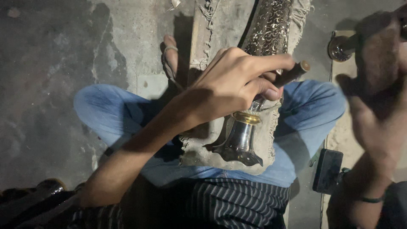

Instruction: The person sits cross-legged on the floor with an ornate metal vase resting on a cloth pad. They hold a chisel against the vase's surface and strike it with a wooden mallet, working around the vase to cut decorative patterns, occasionally repositioning the chisel and rotating the work.

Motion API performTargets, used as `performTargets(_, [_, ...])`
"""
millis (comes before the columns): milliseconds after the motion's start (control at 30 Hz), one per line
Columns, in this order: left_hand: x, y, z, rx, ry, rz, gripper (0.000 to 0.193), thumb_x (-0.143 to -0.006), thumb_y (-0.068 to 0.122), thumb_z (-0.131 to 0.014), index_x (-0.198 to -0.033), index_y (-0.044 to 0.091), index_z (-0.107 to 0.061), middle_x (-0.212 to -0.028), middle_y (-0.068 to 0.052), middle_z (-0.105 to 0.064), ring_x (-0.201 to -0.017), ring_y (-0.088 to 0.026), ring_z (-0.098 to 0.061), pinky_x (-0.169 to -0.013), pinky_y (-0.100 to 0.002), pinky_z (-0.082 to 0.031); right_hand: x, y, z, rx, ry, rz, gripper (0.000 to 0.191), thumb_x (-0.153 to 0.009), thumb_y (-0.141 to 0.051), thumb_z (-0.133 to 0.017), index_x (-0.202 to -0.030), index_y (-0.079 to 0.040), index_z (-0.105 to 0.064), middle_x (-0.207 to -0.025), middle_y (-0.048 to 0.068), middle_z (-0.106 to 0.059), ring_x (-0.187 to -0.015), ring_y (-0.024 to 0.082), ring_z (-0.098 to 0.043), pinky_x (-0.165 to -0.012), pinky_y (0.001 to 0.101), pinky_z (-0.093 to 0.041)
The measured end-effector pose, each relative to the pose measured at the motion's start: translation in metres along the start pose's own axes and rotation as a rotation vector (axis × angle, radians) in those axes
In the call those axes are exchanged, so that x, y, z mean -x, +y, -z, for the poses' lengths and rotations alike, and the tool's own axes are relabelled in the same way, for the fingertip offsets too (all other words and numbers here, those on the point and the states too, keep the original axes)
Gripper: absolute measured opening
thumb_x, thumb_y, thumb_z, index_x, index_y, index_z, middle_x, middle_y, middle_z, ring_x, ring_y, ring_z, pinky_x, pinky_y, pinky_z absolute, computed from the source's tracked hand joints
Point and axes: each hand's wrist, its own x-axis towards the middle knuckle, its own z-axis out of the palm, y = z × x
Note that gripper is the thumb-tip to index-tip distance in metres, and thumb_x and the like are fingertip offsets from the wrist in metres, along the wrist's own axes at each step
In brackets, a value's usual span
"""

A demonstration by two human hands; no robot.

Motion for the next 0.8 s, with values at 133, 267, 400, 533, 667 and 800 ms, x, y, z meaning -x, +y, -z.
performTargets(133, [-0.001,0.003,0.002,-0.023,-0.020,-0.002,0.047,-0.092,-0.006,-0.054,-0.138,-0.009,-0.057,-0.114,-0.027,-0.075,-0.101,-0.023,-0.082,-0.088,-0.029,-0.068,-0.006,-0.006,0.008,0.006,-0.013,-0.027,0.055,-0.095,0.011,-0.067,-0.145,0.003,-0.042,-0.129,0.014,-0.060,-0.118,0.019,-0.062,-0.103,0.0332,-0.054])
performTargets(267, [-0.002,0.002,0.001,-0.061,-0.014,-0.049,0.042,-0.094,-0.004,-0.057,-0.136,-0.008,-0.059,-0.114,-0.025,-0.076,-0.099,-0.022,-0.083,-0.089,-0.027,-0.068,-0.011,-0.011,0.012,0.043,-0.077,-0.011,0.057,-0.095,0.010,-0.067,-0.145,0.002,-0.042,-0.129,0.014,-0.060,-0.117,0.019,-0.063,-0.102,0.0334,-0.054])
performTargets(400, [-0.002,-0.002,0.000,-0.086,-0.026,-0.082,0.035,-0.097,0.001,-0.060,-0.132,-0.005,-0.062,-0.096,-0.017,-0.080,-0.091,-0.020,-0.082,-0.078,-0.027,-0.067,-0.019,-0.017,0.010,0.095,-0.151,0.016,0.058,-0.094,0.009,-0.067,-0.146,0.001,-0.042,-0.129,0.014,-0.060,-0.116,0.020,-0.063,-0.101,0.0336,-0.055])
performTargets(533, [-0.002,-0.003,-0.003,-0.098,-0.003,-0.108,0.030,-0.097,0.003,-0.061,-0.127,-0.004,-0.063,-0.098,-0.015,-0.079,-0.092,-0.017,-0.082,-0.077,-0.025,-0.067,-0.024,-0.023,0.010,0.146,-0.212,0.026,0.059,-0.093,0.008,-0.066,-0.147,0.000,-0.042,-0.128,0.014,-0.060,-0.115,0.020,-0.064,-0.101,0.0338,-0.055])
performTargets(667, [0.000,0.000,-0.009,-0.137,0.054,-0.130,0.032,-0.096,0.008,-0.072,-0.126,-0.001,-0.066,-0.095,-0.014,-0.080,-0.089,-0.016,-0.081,-0.074,-0.027,-0.066,-0.033,-0.028,0.007,0.158,-0.241,0.026,0.060,-0.092,0.007,-0.066,-0.147,-0.001,-0.042,-0.128,0.014,-0.060,-0.115,0.021,-0.064,-0.100,0.0340,-0.055])
performTargets(800, [0.007,0.003,-0.014,-0.199,0.018,0.061,0.029,-0.095,0.009,-0.075,-0.124,0.007,-0.072,-0.088,-0.012,-0.080,-0.071,-0.015,-0.080,-0.064,-0.032,-0.062,-0.043,-0.033,0.004,0.255,-0.345,0.078,0.062,-0.092,0.006,-0.066,-0.148,-0.002,-0.042,-0.127,0.014,-0.061,-0.114,0.021,-0.064,-0.099,0.0342,-0.055])
